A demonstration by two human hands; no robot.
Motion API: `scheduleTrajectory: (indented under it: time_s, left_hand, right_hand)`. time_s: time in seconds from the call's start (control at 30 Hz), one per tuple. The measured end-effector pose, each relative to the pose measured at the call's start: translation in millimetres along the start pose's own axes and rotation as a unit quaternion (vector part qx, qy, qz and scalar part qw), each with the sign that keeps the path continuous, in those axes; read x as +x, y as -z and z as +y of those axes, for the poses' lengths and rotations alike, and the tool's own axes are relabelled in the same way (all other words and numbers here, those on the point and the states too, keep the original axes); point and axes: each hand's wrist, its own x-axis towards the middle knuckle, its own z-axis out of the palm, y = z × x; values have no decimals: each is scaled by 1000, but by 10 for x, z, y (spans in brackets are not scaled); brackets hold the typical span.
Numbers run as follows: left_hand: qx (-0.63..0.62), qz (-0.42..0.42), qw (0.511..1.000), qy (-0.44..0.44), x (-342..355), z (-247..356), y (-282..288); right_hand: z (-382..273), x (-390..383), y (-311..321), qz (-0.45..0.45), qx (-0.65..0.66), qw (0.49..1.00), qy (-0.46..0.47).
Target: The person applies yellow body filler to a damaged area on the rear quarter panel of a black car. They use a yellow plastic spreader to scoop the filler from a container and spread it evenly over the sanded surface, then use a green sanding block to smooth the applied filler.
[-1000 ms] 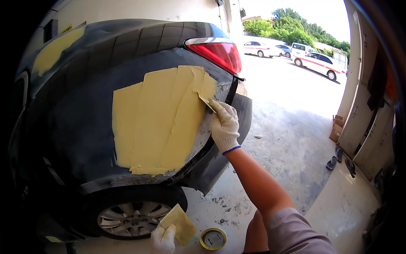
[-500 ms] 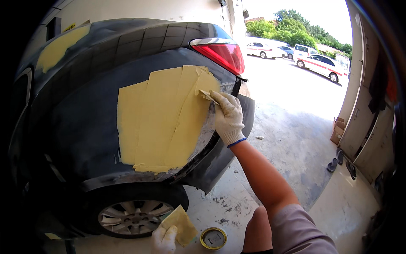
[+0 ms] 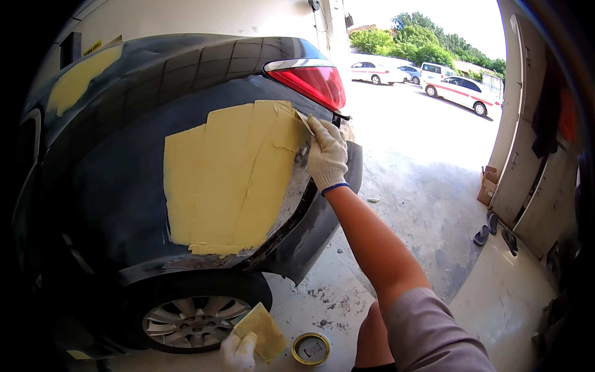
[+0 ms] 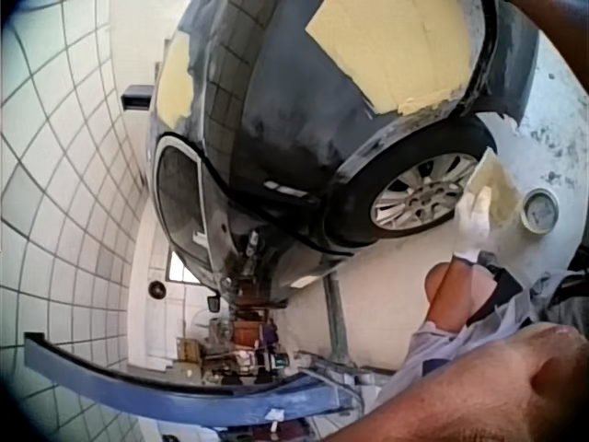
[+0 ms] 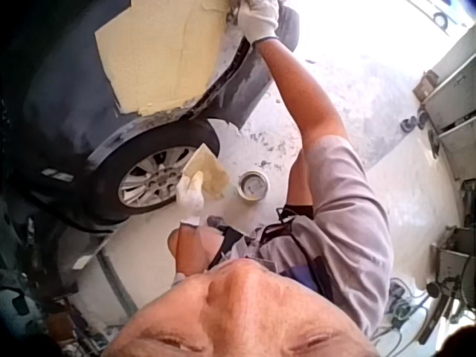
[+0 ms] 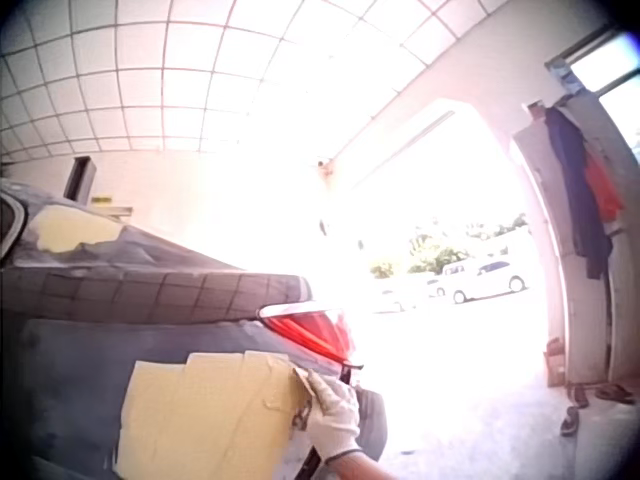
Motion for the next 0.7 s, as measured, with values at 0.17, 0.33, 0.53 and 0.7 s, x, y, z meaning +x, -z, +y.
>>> scheduleTrajectory:
  time_s: [0.17, 0.33, 0.53, 0.7]
  left_hand:
    - [4, -10, 1000, 7, -37, -57, 44]
    - [-2, -1, 1000, 5, -40, 9, 65]
    - [-52, -20, 998, 25, -18, -32, 3]
    - [-60, -15, 997, 37, -87, 28, 97]
  right_hand:
    - [15, -673, -17, -30, 0, 998, 59]
    - [-231, -536, 169, -40, 23, 998, 45]
    - [-529, 333, -155, -38, 23, 998, 46]
    - [-711, -305, 0, -115, 6, 990, 77]
